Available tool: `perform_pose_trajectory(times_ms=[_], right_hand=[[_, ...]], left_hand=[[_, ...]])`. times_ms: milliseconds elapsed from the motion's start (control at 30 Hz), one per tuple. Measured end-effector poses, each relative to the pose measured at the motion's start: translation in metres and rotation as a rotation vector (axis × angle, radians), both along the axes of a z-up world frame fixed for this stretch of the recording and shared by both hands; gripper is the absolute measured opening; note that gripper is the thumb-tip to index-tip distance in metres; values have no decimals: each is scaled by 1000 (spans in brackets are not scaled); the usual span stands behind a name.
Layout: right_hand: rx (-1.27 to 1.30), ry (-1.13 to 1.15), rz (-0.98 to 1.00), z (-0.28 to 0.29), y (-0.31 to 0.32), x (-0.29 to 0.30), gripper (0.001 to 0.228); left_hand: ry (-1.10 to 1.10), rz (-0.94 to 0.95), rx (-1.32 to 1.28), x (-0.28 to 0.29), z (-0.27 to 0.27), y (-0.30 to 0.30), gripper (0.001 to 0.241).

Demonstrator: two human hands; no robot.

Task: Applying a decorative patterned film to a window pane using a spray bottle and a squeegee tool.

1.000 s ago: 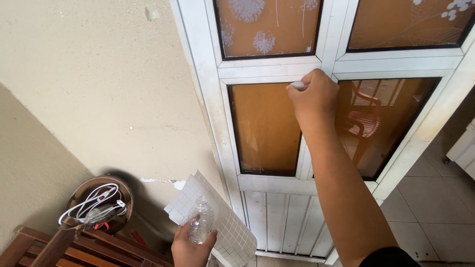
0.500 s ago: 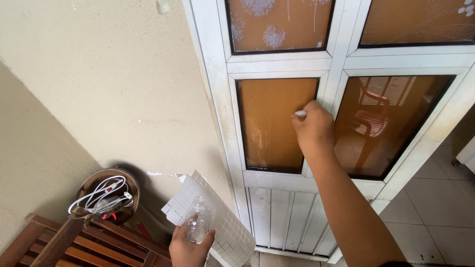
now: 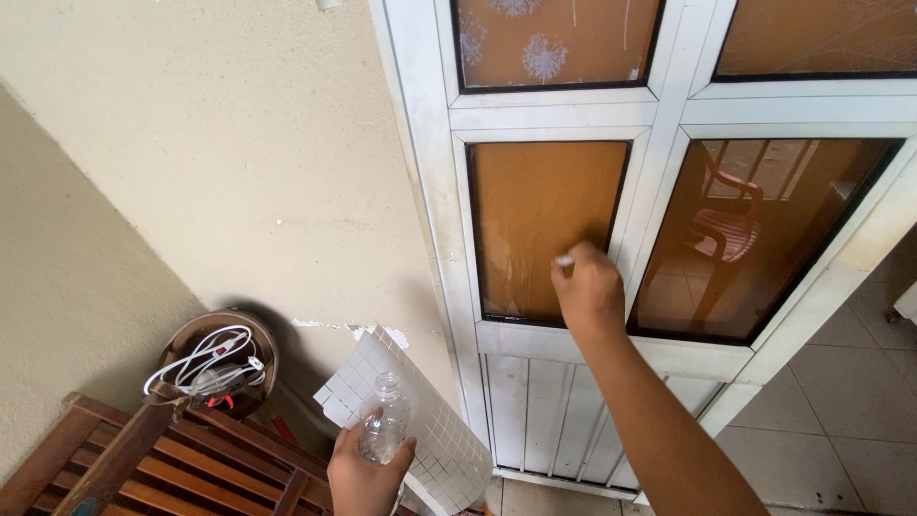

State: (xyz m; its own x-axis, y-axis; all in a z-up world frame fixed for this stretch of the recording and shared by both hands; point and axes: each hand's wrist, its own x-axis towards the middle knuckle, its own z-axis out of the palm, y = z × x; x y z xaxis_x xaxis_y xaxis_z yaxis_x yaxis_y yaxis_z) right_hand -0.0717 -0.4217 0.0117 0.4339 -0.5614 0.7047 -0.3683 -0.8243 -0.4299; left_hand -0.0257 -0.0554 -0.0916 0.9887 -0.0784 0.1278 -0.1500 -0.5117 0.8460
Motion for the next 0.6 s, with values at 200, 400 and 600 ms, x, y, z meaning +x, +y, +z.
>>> perform_pose_trajectory(times_ms=[200,400,600], right_hand=[[323,-320,512,123,74,-17,29],[814,-281,1133,35,116,-10,35],[970,-84,1064,5,161,-23,31]], left_hand=[[16,-69,0,-6,32,7,70],[-377,-187,72,10,41,17,77],[-674,-284,245,15,69,24,76]])
